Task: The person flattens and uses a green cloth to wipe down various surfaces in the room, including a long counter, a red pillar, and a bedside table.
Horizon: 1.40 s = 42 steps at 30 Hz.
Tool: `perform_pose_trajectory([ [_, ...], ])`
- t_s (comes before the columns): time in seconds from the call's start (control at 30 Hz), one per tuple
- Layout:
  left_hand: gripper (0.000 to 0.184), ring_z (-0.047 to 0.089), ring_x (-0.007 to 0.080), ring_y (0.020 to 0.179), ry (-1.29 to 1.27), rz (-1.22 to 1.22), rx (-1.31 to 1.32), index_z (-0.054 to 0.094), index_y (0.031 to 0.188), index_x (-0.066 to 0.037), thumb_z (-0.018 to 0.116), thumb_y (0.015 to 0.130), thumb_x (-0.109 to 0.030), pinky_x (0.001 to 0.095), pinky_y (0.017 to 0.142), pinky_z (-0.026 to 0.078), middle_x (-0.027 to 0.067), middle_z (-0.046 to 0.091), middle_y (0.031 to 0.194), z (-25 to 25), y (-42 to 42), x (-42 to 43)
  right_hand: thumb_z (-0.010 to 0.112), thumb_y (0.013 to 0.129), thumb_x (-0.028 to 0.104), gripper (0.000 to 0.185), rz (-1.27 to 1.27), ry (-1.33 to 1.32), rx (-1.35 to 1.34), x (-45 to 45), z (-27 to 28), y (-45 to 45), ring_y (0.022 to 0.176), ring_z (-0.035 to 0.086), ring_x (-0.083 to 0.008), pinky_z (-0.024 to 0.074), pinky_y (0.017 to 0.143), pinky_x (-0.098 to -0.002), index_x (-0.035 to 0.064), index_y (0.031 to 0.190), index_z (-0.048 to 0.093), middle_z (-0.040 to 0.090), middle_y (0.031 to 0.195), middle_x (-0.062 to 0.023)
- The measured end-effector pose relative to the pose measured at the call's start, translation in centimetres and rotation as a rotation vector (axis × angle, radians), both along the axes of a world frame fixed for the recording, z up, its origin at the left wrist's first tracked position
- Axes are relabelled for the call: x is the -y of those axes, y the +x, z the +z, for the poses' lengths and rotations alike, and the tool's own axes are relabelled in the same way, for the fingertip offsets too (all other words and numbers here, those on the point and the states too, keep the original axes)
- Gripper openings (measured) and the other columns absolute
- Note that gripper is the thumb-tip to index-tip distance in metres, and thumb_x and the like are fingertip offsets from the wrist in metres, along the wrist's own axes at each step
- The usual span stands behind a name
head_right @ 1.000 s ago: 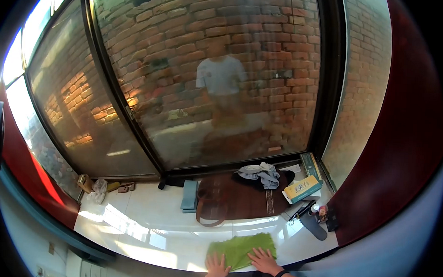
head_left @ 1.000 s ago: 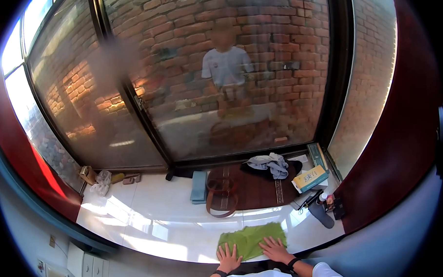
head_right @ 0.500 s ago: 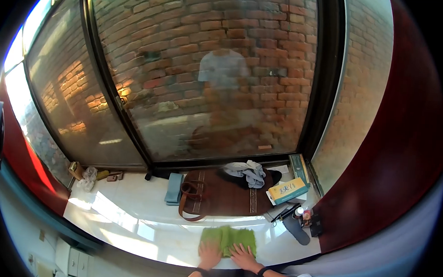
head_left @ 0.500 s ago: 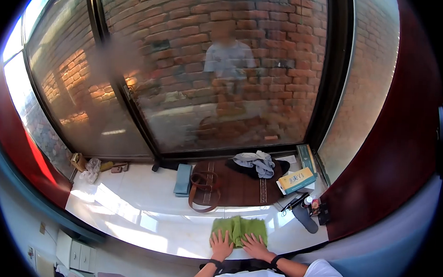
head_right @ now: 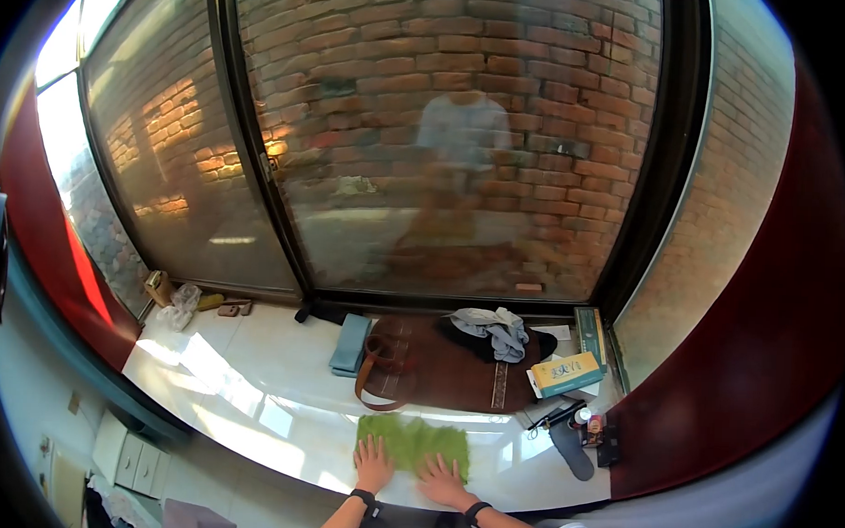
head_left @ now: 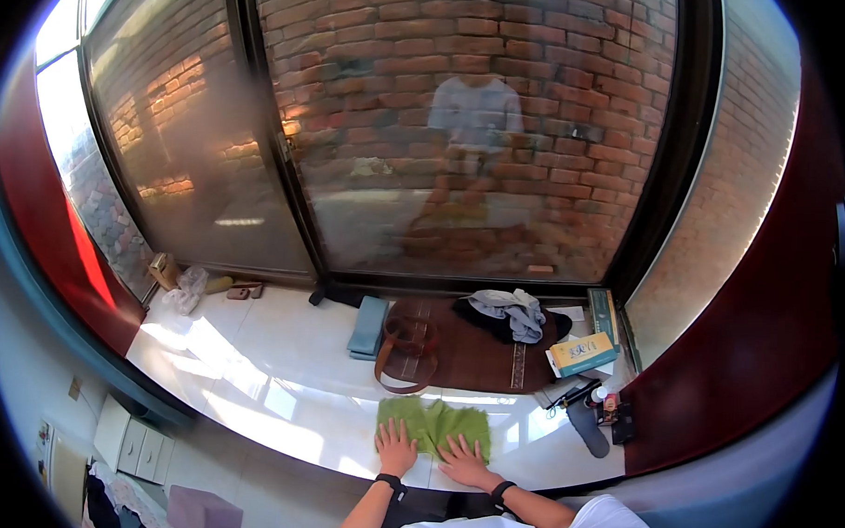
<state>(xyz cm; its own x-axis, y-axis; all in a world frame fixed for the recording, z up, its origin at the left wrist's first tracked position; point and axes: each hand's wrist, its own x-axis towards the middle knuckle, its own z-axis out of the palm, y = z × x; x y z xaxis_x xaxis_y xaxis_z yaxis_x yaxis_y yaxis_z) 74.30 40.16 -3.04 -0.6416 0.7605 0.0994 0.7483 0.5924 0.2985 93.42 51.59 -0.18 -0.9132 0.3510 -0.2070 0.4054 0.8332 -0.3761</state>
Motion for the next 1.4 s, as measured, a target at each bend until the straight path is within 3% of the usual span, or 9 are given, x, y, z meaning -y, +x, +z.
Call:
perform_pose_trajectory([
  [0.17, 0.069, 0.024, 0.0465, 0.144, -0.033, -0.014, -0.007, 0.034, 0.152, -0.009, 0.054, 0.093, -0.04, 0.0634, 0.114, 0.018, 0.0208, 0.029, 0.157, 0.8, 1.6, 2.1, 0.042, 0.099, 0.055, 0.064, 0.177, 0.019, -0.042, 2.4, -0.5, 1.9, 0.15, 0.013, -0.0391, 0.0077, 0.113, -0.0698, 0.0242, 0.154, 0.033, 0.016, 0.164, -0.0103],
  [0.33, 0.068, 0.024, 0.043, 0.145, -0.033, -0.076, 0.001, 0.036, 0.15, -0.004, 0.053, 0.094, -0.039, 0.06, 0.115, 0.018, 0.0192, 0.03, 0.157, 1.0, 2.1, 6.0, 0.04, 0.099, 0.056, 0.061, 0.111, -0.059, 0.077, 2.5, 0.1, -0.2, 0.15, 0.01, -0.04, 0.0054, 0.113, -0.0706, 0.0294, 0.154, 0.031, 0.014, 0.164, -0.0109],
  [0.57, 0.067, 0.028, 0.0437, 0.142, -0.01, 0.11, 0.016, 0.038, 0.148, -0.002, 0.055, 0.092, -0.034, 0.0605, 0.113, 0.022, 0.0204, 0.032, 0.155, 0.1, -6.3, 9.4, 0.039, 0.099, 0.056, 0.061, 0.059, -0.067, 0.014, 5.2, 1.2, -9.6, 0.15, 0.007, -0.0404, 0.0008, 0.113, -0.07, 0.0305, 0.154, 0.031, 0.013, 0.164, -0.0129],
  [0.83, 0.069, 0.035, 0.0418, 0.138, 0.06, 0.077, -0.14, 0.04, 0.147, -0.003, 0.063, 0.088, -0.031, 0.0567, 0.111, 0.028, 0.0188, 0.036, 0.153, 1.4, -11.6, 16.8, 0.041, 0.099, 0.054, 0.062, 0.306, -0.058, -0.025, 11.7, 1.8, -11.8, 0.15, 0.01, -0.0422, 0.006, 0.113, -0.07, 0.0288, 0.155, 0.03, 0.014, 0.163, -0.0136],
  [1.07, 0.067, 0.037, 0.0395, 0.139, 0.01, -0.011, -0.094, 0.042, 0.146, -0.004, 0.062, 0.089, -0.033, 0.0547, 0.112, 0.027, 0.0185, 0.038, 0.152, 2.9, -14.9, 20.0, 0.041, 0.099, 0.05, 0.058, 0.178, -0.036, 0.048, 12.2, 1.0, -16.0, 0.15, 0.009, -0.0403, 0.0032, 0.113, -0.0708, 0.0307, 0.154, 0.032, 0.015, 0.164, -0.0121],
  [1.3, 0.063, 0.038, 0.039, 0.138, 0.061, 0.165, -0.191, 0.044, 0.145, -0.004, 0.059, 0.091, -0.033, 0.0551, 0.113, 0.027, 0.0184, 0.039, 0.153, 1.3, -21.3, 21.7, 0.041, 0.099, 0.051, 0.061, 0.042, -0.094, 0.063, 16.4, 1.0, -25.4, 0.151, 0.003, -0.0381, -0.0003, 0.114, -0.068, 0.0261, 0.154, 0.032, 0.01, 0.165, -0.0117],
  [1.4, 0.065, 0.035, 0.0392, 0.139, 0.013, 0.147, -0.165, 0.042, 0.146, -0.003, 0.059, 0.091, -0.033, 0.0552, 0.113, 0.027, 0.0191, 0.036, 0.154, 1.8, -21.3, 22.6, 0.042, 0.099, 0.052, 0.061, 0.14, -0.051, -0.017, 18.8, 0.8, -24.0, 0.151, 0.009, -0.0381, 0.0053, 0.115, -0.0673, 0.0239, 0.153, 0.034, 0.013, 0.164, -0.0125],
])
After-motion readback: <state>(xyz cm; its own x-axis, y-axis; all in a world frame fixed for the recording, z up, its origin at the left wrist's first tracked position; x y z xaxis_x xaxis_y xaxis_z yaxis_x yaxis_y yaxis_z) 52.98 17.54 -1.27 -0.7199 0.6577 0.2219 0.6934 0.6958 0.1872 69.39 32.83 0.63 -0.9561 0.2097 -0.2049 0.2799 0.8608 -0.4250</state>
